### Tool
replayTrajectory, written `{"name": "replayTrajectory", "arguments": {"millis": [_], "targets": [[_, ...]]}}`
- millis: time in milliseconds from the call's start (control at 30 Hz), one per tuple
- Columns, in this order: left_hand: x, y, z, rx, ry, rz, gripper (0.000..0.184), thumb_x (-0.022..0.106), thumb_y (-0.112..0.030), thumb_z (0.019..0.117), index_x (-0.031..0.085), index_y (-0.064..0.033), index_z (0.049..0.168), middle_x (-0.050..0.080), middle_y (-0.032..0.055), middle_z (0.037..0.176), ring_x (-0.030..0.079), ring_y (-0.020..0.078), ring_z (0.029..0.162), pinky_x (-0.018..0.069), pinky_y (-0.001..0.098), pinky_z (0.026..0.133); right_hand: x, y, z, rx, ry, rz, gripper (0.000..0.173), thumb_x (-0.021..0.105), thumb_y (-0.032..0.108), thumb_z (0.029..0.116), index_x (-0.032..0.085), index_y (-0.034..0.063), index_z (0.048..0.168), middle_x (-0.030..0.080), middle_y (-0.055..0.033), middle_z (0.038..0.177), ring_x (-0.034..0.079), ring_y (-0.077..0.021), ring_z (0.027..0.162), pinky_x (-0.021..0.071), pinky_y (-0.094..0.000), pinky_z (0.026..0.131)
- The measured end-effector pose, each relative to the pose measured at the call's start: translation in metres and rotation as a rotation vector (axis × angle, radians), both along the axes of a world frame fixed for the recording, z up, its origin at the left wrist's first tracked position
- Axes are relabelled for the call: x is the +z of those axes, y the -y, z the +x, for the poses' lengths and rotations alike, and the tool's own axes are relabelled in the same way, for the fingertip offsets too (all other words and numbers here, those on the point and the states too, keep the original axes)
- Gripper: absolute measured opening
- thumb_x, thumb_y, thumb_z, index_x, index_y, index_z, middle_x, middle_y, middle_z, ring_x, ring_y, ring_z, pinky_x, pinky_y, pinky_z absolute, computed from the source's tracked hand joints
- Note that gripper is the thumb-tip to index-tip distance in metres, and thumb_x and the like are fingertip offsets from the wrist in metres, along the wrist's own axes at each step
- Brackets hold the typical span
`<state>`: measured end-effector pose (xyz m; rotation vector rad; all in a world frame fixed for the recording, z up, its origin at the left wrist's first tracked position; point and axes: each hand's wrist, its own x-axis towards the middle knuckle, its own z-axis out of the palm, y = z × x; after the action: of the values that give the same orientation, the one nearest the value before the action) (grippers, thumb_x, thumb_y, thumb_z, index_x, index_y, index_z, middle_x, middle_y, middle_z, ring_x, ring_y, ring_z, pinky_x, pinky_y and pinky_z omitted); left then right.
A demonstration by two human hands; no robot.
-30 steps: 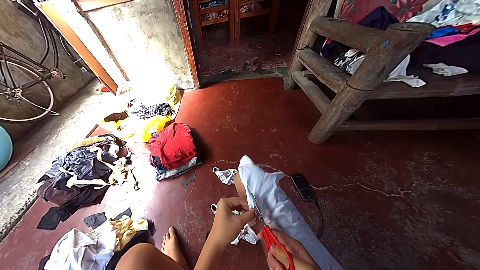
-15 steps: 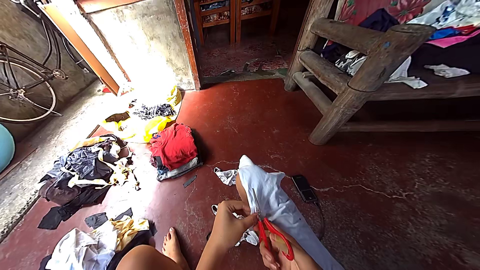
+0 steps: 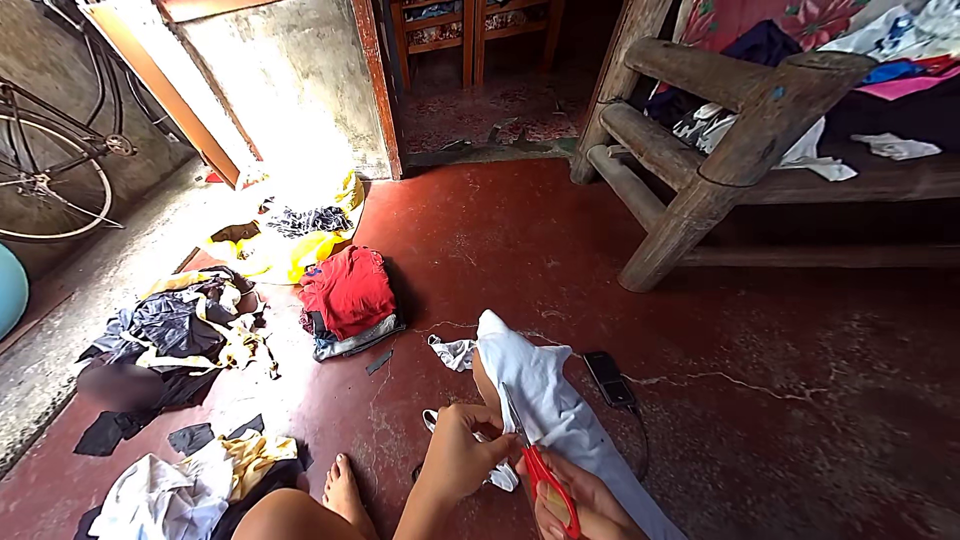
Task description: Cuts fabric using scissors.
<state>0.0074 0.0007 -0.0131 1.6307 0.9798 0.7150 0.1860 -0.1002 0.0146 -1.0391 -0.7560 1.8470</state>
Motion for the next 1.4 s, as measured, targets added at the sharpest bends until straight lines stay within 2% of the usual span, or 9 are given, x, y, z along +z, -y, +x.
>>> {"name": "replayTrajectory", "arguments": {"millis": [200, 267, 400, 533, 667, 833, 1100, 1300, 1400], "targets": [[0.004, 0.006, 0.005, 0.064, -0.016, -0.013, 0.021, 0.078, -0.024, 0.0859, 0.075, -0.0041, 0.093, 0.074, 0.0002, 0.085, 0.07, 0.0044, 0.079, 0.0579, 0.0252, 0.075, 0.002, 0.001, 0.005, 0.0, 0.017, -0.002, 0.025, 0.044, 0.004, 0.0991, 0.054, 0.0088, 0.122, 0.058, 0.0086, 0.071, 0.05, -0.0009, 0.05, 0.0408, -0.0177, 0.042], [0.005, 0.007, 0.006, 0.078, 0.051, -0.042, 0.022, 0.077, -0.021, 0.0865, 0.074, -0.0027, 0.099, 0.075, 0.0016, 0.089, 0.072, 0.0064, 0.083, 0.0597, 0.0265, 0.077, 0.003, 0.001, 0.006, 0.009, 0.014, -0.004, 0.025, 0.044, 0.005, 0.0999, 0.053, 0.0084, 0.122, 0.059, 0.0085, 0.072, 0.051, -0.0006, 0.051, 0.0411, -0.0174, 0.043], [0.003, 0.005, 0.008, 0.125, 0.286, -0.164, 0.023, 0.073, -0.008, 0.0884, 0.071, 0.004, 0.108, 0.075, 0.0032, 0.091, 0.071, 0.0073, 0.081, 0.0602, 0.0262, 0.075, 0.003, 0.001, 0.008, 0.037, 0.004, 0.01, 0.024, 0.044, 0.006, 0.1004, 0.054, 0.0084, 0.122, 0.058, 0.009, 0.074, 0.05, -0.0001, 0.052, 0.0409, -0.0168, 0.043], [0.003, 0.002, 0.01, 0.149, 0.402, -0.178, 0.017, 0.072, 0.001, 0.088, 0.073, 0.0046, 0.104, 0.077, 0.0035, 0.09, 0.073, 0.0072, 0.081, 0.061, 0.0261, 0.078, 0.002, 0.001, 0.009, 0.046, -0.004, 0.029, 0.024, 0.044, 0.007, 0.1012, 0.053, 0.0092, 0.123, 0.057, 0.01, 0.074, 0.051, 0.0, 0.053, 0.0421, -0.0171, 0.044], [0.002, 0.003, 0.017, 0.249, 0.467, -0.171, 0.014, 0.073, 0.007, 0.0835, 0.074, 0.0033, 0.097, 0.076, 0.0024, 0.083, 0.072, 0.006, 0.075, 0.0611, 0.0246, 0.075, 0.003, 0.001, 0.008, 0.037, 0.001, 0.039, 0.026, 0.044, 0.006, 0.1003, 0.054, 0.0093, 0.124, 0.059, 0.0099, 0.076, 0.052, -0.0001, 0.053, 0.0429, -0.0173, 0.044], [0.002, 0.004, 0.024, 0.303, 0.493, -0.167, 0.012, 0.074, 0.006, 0.081, 0.071, 0.002, 0.092, 0.074, 0.0024, 0.077, 0.07, 0.0056, 0.069, 0.0594, 0.0229, 0.068, -0.001, -0.003, 0.009, 0.048, -0.008, 0.069, 0.028, 0.041, 0.011, 0.1024, 0.05, 0.0094, 0.129, 0.057, 0.0101, 0.077, 0.054, -0.0021, 0.056, 0.0448, -0.019, 0.046], [0.0, 0.004, 0.025, 0.375, 0.457, -0.1, 0.017, 0.077, 0.005, 0.0794, 0.064, 0.0009, 0.089, 0.072, 0.0041, 0.074, 0.07, 0.0083, 0.065, 0.0601, 0.024, 0.064, -0.002, -0.009, 0.007, 0.035, 0.033, 0.062, 0.032, 0.039, 0.012, 0.1024, 0.05, 0.0086, 0.132, 0.056, 0.0088, 0.079, 0.054, -0.0032, 0.059, 0.0438, -0.0196, 0.047], [0.001, 0.005, 0.022, 0.331, 0.451, -0.117, 0.016, 0.077, 0.003, 0.0808, 0.064, 0.0009, 0.09, 0.072, 0.0041, 0.075, 0.07, 0.0092, 0.067, 0.0606, 0.0256, 0.066, -0.002, -0.016, 0.005, 0.037, 0.03, 0.035, 0.03, 0.036, 0.011, 0.103, 0.049, 0.0095, 0.13, 0.056, 0.0087, 0.077, 0.054, -0.003, 0.059, 0.0432, -0.0186, 0.047], [0.002, 0.005, 0.021, 0.306, 0.441, -0.124, 0.017, 0.076, 0.004, 0.0813, 0.065, 0.0016, 0.093, 0.073, 0.0044, 0.076, 0.071, 0.0098, 0.067, 0.061, 0.0266, 0.065, -0.004, -0.019, 0.003, 0.054, 0.032, 0.01, 0.026, 0.037, 0.015, 0.1034, 0.046, 0.0136, 0.128, 0.053, 0.009, 0.081, 0.052, -0.0023, 0.062, 0.0422, -0.0181, 0.05]]}}
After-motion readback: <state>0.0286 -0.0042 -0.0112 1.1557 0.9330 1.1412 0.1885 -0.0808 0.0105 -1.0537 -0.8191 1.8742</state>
